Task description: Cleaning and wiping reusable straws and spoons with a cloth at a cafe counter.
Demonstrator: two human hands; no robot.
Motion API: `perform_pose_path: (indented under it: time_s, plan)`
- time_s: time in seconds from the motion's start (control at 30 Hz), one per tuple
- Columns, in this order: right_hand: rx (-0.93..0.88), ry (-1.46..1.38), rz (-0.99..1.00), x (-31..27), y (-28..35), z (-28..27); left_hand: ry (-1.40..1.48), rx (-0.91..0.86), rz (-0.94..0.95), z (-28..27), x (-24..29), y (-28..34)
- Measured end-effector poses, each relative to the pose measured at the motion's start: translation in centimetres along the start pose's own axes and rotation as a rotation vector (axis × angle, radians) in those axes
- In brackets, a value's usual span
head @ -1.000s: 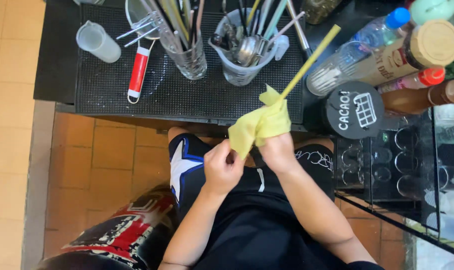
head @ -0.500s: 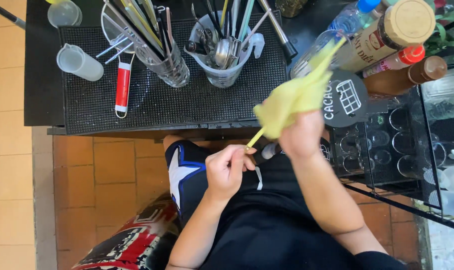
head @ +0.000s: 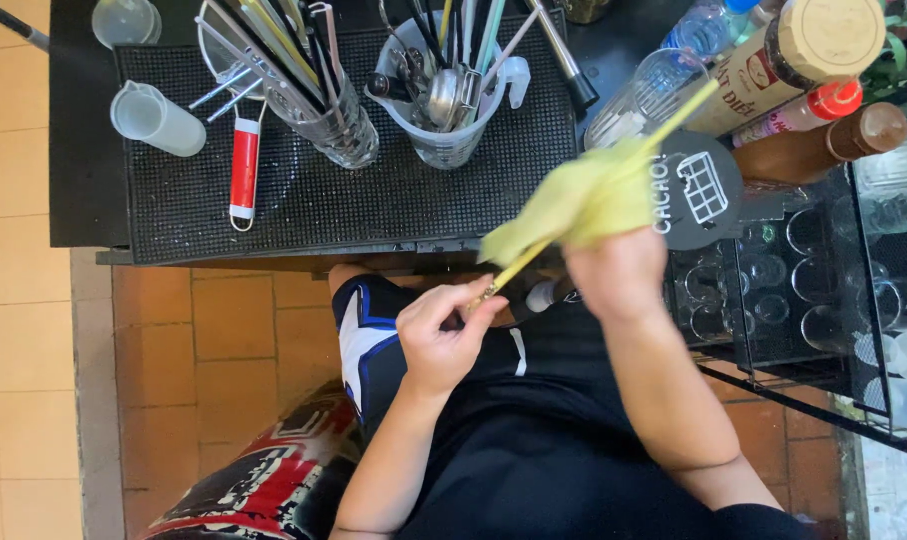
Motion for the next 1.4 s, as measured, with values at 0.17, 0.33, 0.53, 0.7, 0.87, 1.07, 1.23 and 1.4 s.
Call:
perform_pose_path:
  time_s: [0.17, 0.33, 0.53, 0.7, 0.87, 1.07, 1.23, 1.4]
  plan:
    - [0.062, 0.02, -0.096, -5.6, -1.5, -1.6, 0.033, -0.065, 0.06, 0.3, 1.3, -0.1]
    - [0.229, -0.103, -0.127, -5.3, -0.1, -4.7, 0.176, -0.16, -0.173, 1.6, -1.6, 0.9]
    - [0.007, 0.088, -0.174, -1.9, 2.8, -1.7, 0.364, -0.152, -0.274, 1.6, -2.8, 1.1]
    - [0.023, 1.066, 0.096, 7.2, 6.9, -3.2, 0.246, -0.196, -0.187, 3.5, -1.0, 1.4]
    - [-0.138, 0.936, -0.277, 6.0, 8.2, 2.1, 0.121, -0.041, -0.194, 1.9, -4.1, 2.3]
    - [0.08, 0.84, -0.423, -1.0, 4.5, -1.7, 0.147, -0.146, -0.153, 2.3, -1.9, 0.8]
    - [0.188, 0.272, -0.464, -5.3, 3.3, -3.7, 0.163, -0.209, -0.113, 1.9, -2.5, 1.5]
    - [0.267, 1.743, -0.928, -4.0, 7.7, 1.7, 0.702, -0.287, -0.456, 3.3, -4.5, 3.1]
Point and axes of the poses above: each hand's wrist, its own y-axis away from the middle knuckle, its own z-axis out of the palm, x = y × z, the point moved 9 cm from there along -y, towards the middle knuckle, and after that the axes turned 8 degrees about y, right-handed, at the moved point
